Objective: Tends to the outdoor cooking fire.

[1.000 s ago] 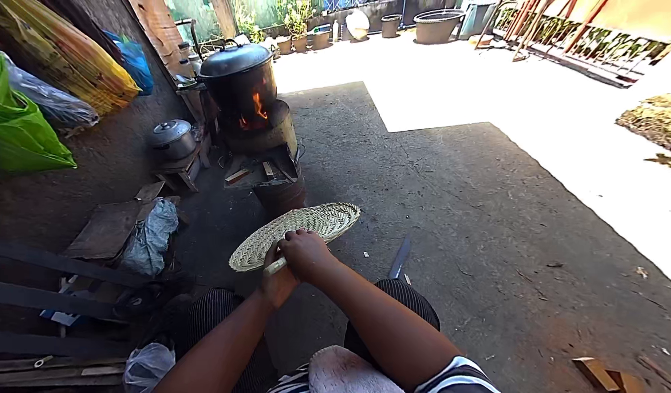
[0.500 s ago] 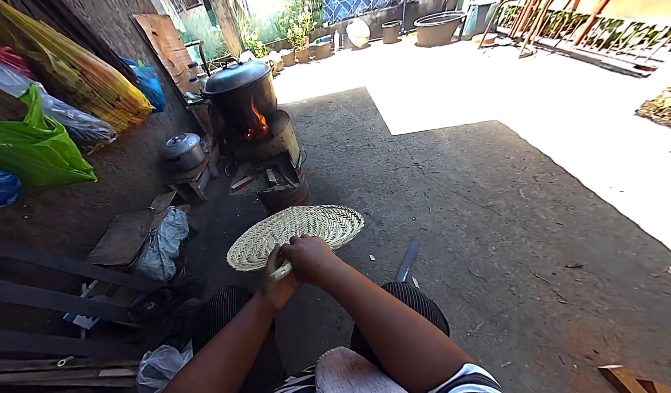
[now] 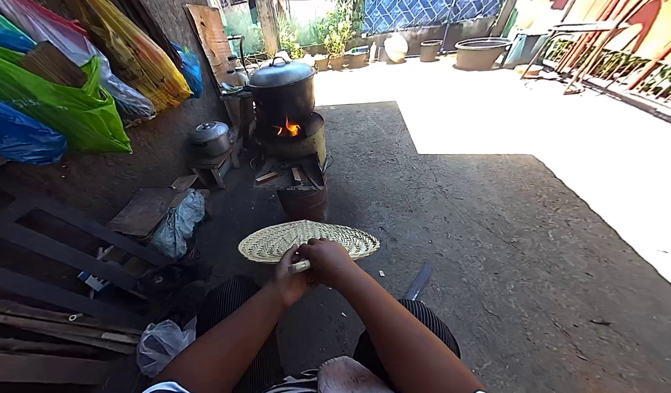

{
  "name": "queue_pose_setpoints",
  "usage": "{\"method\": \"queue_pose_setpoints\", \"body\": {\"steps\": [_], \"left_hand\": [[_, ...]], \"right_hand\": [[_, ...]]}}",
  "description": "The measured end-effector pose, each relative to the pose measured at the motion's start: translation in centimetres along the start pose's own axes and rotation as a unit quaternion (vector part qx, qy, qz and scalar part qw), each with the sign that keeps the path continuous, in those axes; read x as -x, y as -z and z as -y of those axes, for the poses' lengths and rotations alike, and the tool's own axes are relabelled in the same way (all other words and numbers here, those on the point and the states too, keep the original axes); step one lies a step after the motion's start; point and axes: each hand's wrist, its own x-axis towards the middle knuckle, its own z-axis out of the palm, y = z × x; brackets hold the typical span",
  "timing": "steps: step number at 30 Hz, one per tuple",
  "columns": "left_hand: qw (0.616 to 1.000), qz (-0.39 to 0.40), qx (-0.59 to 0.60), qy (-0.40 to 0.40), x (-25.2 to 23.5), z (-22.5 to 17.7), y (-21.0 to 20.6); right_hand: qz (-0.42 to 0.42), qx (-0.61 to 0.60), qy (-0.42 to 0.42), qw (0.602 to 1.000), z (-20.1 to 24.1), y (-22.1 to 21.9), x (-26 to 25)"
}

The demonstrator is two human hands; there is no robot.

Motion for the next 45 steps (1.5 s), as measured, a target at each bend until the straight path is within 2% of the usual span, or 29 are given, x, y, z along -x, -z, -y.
{"method": "queue_pose_setpoints", "body": {"steps": [4,7,9,11,16,18,21,22,23,24,26,28,30,32,35,38,40,43,45], "left_hand": [[1.0,0.001,-0.014,-0.007,0.1,-0.9,-0.1],[0.999,-0.013,-0.04,-0.035,0.3,-2.0,-1.1],[0.995,-0.021,-0.056,-0.074,0.1,-2.7,-1.7],[0.988,-0.022,-0.078,-0.13,-0.2,-3.4,-2.0],[0.973,-0.054,-0.069,-0.214,-1.0,-5.3,-2.2],[0.969,-0.06,-0.037,-0.236,-1.4,-5.9,-1.6],[0.962,-0.088,0.019,-0.257,-1.9,-6.2,-0.5],[0.959,-0.099,0.026,-0.263,-2.0,-6.2,-0.1],[0.957,-0.11,0.024,-0.268,-2.2,-6.1,0.1],[0.955,-0.114,0.007,-0.275,-2.3,-5.9,0.4],[0.955,-0.097,-0.036,-0.277,-2.3,-4.9,0.7],[0.967,-0.067,-0.06,-0.24,-1.9,-3.9,0.5],[0.985,-0.034,-0.051,-0.164,-1.7,-3.2,0.2],[0.995,-0.018,-0.03,-0.089,-1.9,-2.8,0.3],[0.994,-0.029,-0.058,-0.087,-1.6,-2.9,0.6],[0.977,-0.023,-0.131,-0.166,-0.7,-3.3,0.6],[0.969,-0.03,-0.158,-0.189,-0.8,-3.4,1.0],[0.977,-0.067,-0.153,-0.135,-1.5,-3.3,1.2],[0.975,-0.075,-0.158,-0.134,-1.7,-2.8,1.2]], "right_hand": [[-0.047,-0.002,0.006,0.999,0.2,0.0,-0.1],[-0.123,-0.016,0.008,0.992,0.1,-0.1,-0.2],[-0.232,-0.024,0.026,0.972,-0.3,-0.7,-0.2],[-0.349,-0.019,0.052,0.935,-0.7,-1.0,-0.3],[-0.446,-0.044,0.102,0.888,-1.7,0.4,1.4],[-0.407,-0.092,0.114,0.901,-2.0,0.7,2.1],[-0.21,-0.227,0.052,0.95,-2.1,0.8,2.1],[-0.143,-0.284,0.024,0.948,-2.2,0.6,1.4],[-0.097,-0.361,0.007,0.928,-2.1,-0.1,0.5],[-0.075,-0.459,0.003,0.885,-1.7,-0.9,-0.3],[-0.07,-0.635,-0.004,0.769,-0.7,-2.8,-1.4],[-0.097,-0.732,-0.036,0.673,0.5,-3.7,-2.0],[-0.111,-0.78,-0.086,0.611,1.1,-4.1,-2.7],[-0.101,-0.799,-0.144,0.575,1.2,-4.7,-3.6],[-0.12,-0.799,-0.174,0.563,2.0,-4.9,-4.1],[-0.205,-0.767,-0.128,0.595,3.3,-4.7,-3.7],[-0.211,-0.772,-0.11,0.589,3.5,-5.3,-4.0],[-0.186,-0.805,-0.141,0.545,3.2,-6.1,-5.1],[-0.19,-0.795,-0.163,0.553,3.3,-5.6,-5.0]]}}
